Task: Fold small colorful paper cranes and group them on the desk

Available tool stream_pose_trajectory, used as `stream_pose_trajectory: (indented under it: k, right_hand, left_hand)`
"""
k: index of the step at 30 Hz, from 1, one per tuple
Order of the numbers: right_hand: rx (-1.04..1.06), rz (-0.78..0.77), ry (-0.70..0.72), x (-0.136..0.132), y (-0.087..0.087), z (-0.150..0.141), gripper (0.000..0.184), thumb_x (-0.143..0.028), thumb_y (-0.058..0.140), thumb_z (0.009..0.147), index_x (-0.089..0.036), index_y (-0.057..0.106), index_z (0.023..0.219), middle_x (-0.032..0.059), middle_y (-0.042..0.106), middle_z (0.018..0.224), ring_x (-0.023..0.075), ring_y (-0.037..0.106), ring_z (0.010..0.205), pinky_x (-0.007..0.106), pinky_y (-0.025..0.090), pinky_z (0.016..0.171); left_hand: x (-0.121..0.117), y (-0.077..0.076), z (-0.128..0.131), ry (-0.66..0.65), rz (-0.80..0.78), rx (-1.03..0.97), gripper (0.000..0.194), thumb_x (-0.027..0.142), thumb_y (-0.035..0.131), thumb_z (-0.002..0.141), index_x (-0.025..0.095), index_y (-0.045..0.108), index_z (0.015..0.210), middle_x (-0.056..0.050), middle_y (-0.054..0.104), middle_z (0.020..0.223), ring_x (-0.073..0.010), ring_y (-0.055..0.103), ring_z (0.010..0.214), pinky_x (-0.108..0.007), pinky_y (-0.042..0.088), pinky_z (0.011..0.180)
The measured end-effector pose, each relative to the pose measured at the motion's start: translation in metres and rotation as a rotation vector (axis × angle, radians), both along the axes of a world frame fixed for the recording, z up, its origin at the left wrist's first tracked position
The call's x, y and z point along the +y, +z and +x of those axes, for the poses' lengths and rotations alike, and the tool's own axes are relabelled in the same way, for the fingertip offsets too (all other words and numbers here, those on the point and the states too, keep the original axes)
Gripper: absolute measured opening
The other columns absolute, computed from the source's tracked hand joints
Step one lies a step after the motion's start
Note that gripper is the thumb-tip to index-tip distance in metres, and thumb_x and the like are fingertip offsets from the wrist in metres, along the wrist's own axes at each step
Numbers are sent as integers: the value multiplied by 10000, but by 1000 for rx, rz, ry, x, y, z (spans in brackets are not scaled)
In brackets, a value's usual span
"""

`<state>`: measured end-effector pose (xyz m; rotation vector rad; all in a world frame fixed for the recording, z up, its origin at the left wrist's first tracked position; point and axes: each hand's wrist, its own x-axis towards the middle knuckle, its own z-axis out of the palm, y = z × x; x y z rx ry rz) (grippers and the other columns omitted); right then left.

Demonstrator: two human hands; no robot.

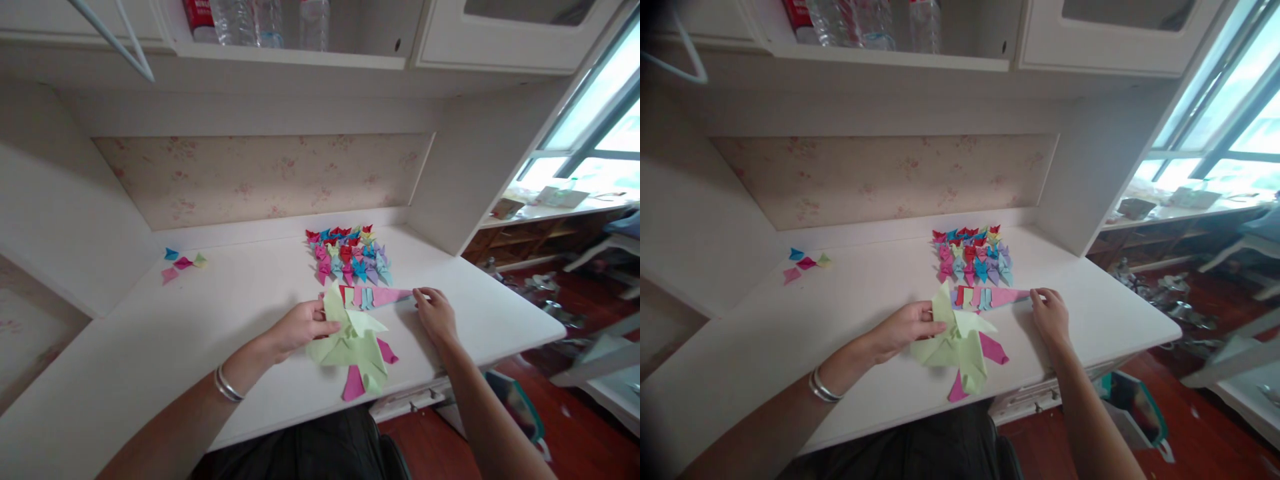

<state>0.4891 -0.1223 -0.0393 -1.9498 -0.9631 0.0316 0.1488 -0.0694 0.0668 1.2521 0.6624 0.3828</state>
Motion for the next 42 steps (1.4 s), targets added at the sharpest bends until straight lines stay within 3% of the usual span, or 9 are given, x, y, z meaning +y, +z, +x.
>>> stream_pose_trajectory:
  k: [6, 10, 15, 20, 25, 29, 37, 42]
  right_hand:
    - [6, 9, 6, 0, 0, 0, 377, -487, 484, 829, -175, 689, 883, 102, 637, 1043, 194, 609, 728, 339, 460, 732]
    - [-18, 28, 27, 0, -2, 1, 376, -482, 474, 841, -178, 690, 892, 100, 638, 1034, 196, 609, 741, 336, 465, 730]
    - [-13, 41, 33, 0, -2, 2, 367, -476, 474, 847, -183, 694, 876, 89, 637, 1025, 189, 610, 744, 331, 466, 730]
    - [-20, 54, 36, 1, -2, 2, 370, -478, 474, 846, -180, 693, 877, 95, 642, 1019, 191, 609, 729, 332, 466, 721]
    - [-18, 50, 31, 0, 0, 0, 366, -477, 477, 843, -179, 687, 859, 92, 642, 1010, 185, 608, 711, 330, 466, 726]
    - [-20, 39, 35, 0, 1, -1, 376, -488, 477, 836, -178, 688, 851, 97, 643, 1009, 183, 607, 697, 335, 466, 724]
    - [4, 13, 28, 0, 3, -3, 377, -486, 475, 829, -179, 687, 879, 97, 638, 1037, 189, 612, 713, 339, 470, 714]
    - [36, 9, 22, 0, 4, -4, 380, -497, 487, 816, -179, 685, 881, 103, 636, 1051, 198, 617, 726, 340, 471, 703]
  left_hand:
    - [-24, -29, 58, 168, -148, -80, 331, 215, 777, 671, 127, 661, 968, -125, 714, 1019, -193, 682, 861, -312, 515, 793]
    - [-30, -32, 73, 199, -156, -142, 338, 233, 771, 686, 127, 649, 983, -127, 707, 1015, -191, 680, 858, -321, 516, 810]
    - [-24, -37, 81, 162, -108, -51, 327, 180, 763, 675, 118, 644, 972, -128, 708, 963, -178, 677, 801, -301, 518, 759]
    - [-22, -43, 73, 82, -23, 60, 285, 182, 726, 698, 133, 649, 969, -123, 709, 982, -185, 677, 809, -274, 510, 701]
    - [-24, -29, 53, -98, 25, -52, 340, 281, 635, 814, 173, 634, 1137, -99, 670, 1165, -191, 636, 1025, -301, 478, 893]
    - [-22, -25, 43, -79, 47, -101, 387, 327, 631, 830, 202, 628, 1197, -70, 613, 1285, -188, 548, 1192, -288, 403, 1022]
    - [-21, -29, 37, -100, 108, -55, 390, 385, 602, 859, 213, 636, 1207, -65, 633, 1260, -208, 548, 1197, -346, 369, 1068]
    - [-14, -21, 10, -14, 118, 11, 482, 434, 648, 821, 203, 608, 1243, -85, 536, 1381, -221, 474, 1280, -333, 350, 1085]
